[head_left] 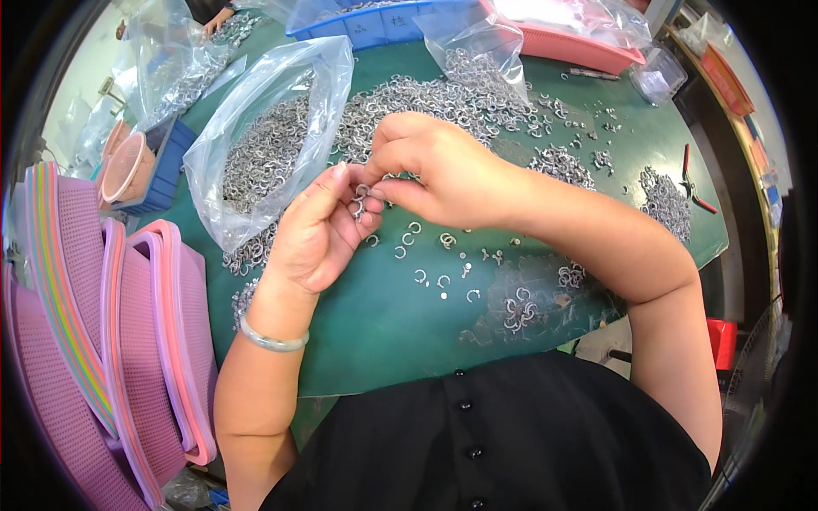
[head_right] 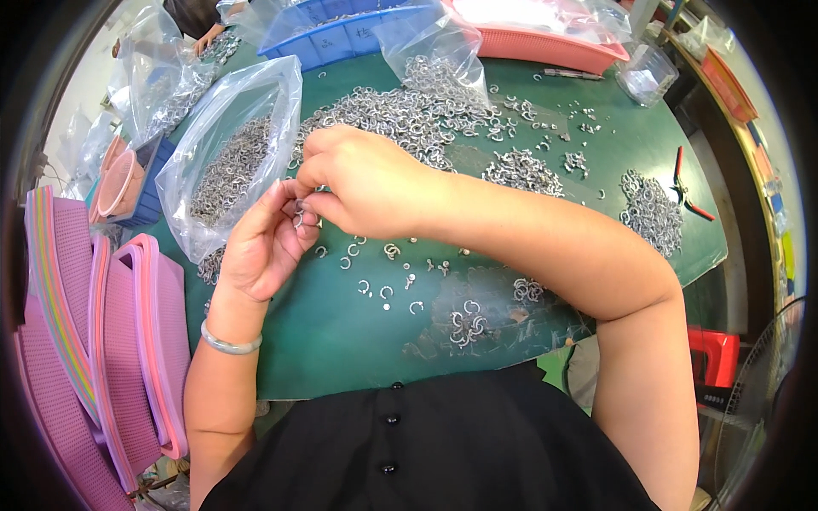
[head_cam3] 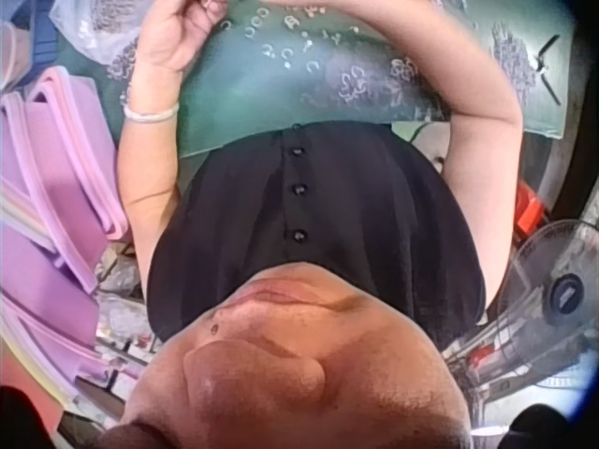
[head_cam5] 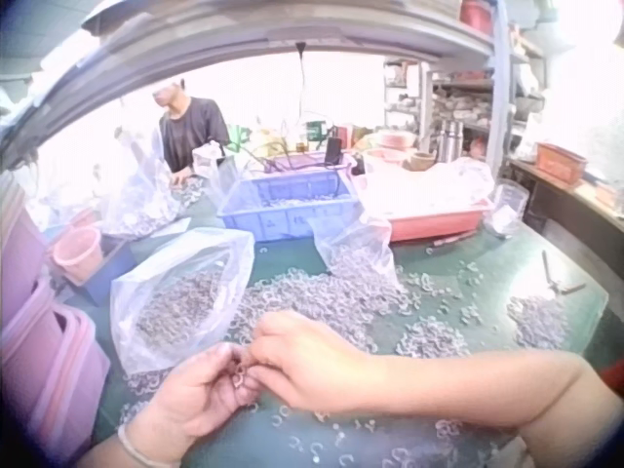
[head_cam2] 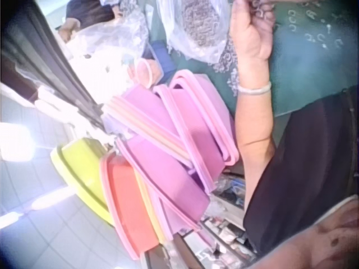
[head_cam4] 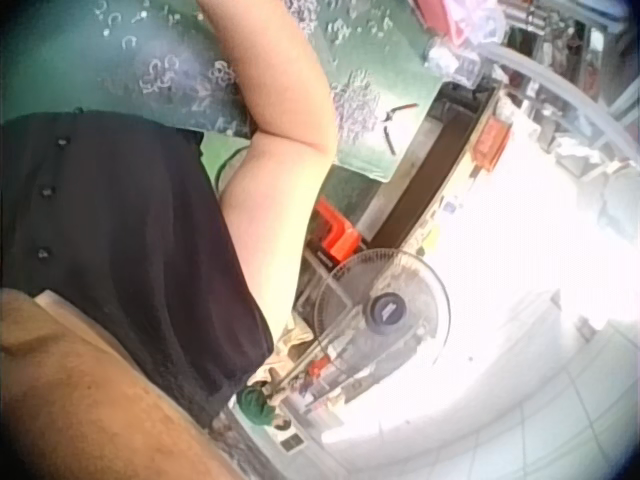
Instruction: The person picks up and connects small silver-colored metal rings and clips together by hand, sorting them on a green work mat.
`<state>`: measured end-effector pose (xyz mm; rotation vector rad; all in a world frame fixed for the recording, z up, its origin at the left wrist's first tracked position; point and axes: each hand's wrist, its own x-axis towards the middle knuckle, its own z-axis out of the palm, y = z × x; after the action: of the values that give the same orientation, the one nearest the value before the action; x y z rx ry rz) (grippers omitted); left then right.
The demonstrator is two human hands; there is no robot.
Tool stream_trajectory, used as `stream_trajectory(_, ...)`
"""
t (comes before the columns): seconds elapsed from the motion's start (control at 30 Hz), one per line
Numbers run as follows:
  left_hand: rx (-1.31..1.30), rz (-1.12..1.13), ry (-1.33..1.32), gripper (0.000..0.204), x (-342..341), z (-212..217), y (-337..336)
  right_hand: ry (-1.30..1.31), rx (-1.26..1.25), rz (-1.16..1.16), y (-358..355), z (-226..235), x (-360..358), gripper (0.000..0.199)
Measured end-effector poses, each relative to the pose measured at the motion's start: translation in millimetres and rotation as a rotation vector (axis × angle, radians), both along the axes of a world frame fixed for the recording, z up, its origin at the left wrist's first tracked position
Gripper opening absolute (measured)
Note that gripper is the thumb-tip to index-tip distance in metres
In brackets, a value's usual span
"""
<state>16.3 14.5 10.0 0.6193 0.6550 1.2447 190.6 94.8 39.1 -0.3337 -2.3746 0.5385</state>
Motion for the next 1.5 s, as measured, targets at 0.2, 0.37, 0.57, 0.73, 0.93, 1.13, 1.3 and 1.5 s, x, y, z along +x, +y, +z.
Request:
stream_trajectory(0.2,-0.127,0.069,0.016,0.02,-8.2,9.5,0.0,-0.081,-0.06,0.028,10.7,10.4,16.0,0.011)
stream_trajectory(0.37,0.059,0.163,0.082,0.02,-52.4,20.8,10.7,-0.338,0.024,-0.018,18.2,7.5,42.9,0.009)
stream_trajectory(0.57,0.045,0.488,0.338,0.022,-103.6,28.8,36.3,-0.429,0.014,0.048,12.6,-11.5,57.6,0.011)
stream_trajectory(0.73,0.075,0.605,1.05,0.028,-87.6,27.6,42.9,-0.389,0.055,0.12,3.8,-14.7,53.1,0.014)
stream_trajectory(0.93,0.217,0.524,1.219,0.024,-55.2,31.0,32.4,-0.408,0.02,0.1,1.0,-20.5,54.5,0.011)
stream_trajectory(1.13,0.366,0.238,1.322,0.013,22.3,29.5,3.8,-0.411,-0.015,0.104,3.0,-20.3,57.1,0.011)
stream_trajectory(1.3,0.518,-0.02,1.536,0.014,55.3,15.3,-2.0,-0.402,-0.047,0.092,3.6,-20.9,63.0,0.01)
stream_trajectory(1.5,0.604,-0.023,1.551,0.013,66.8,9.4,4.5,-0.396,-0.086,0.042,6.6,-18.9,67.3,0.006)
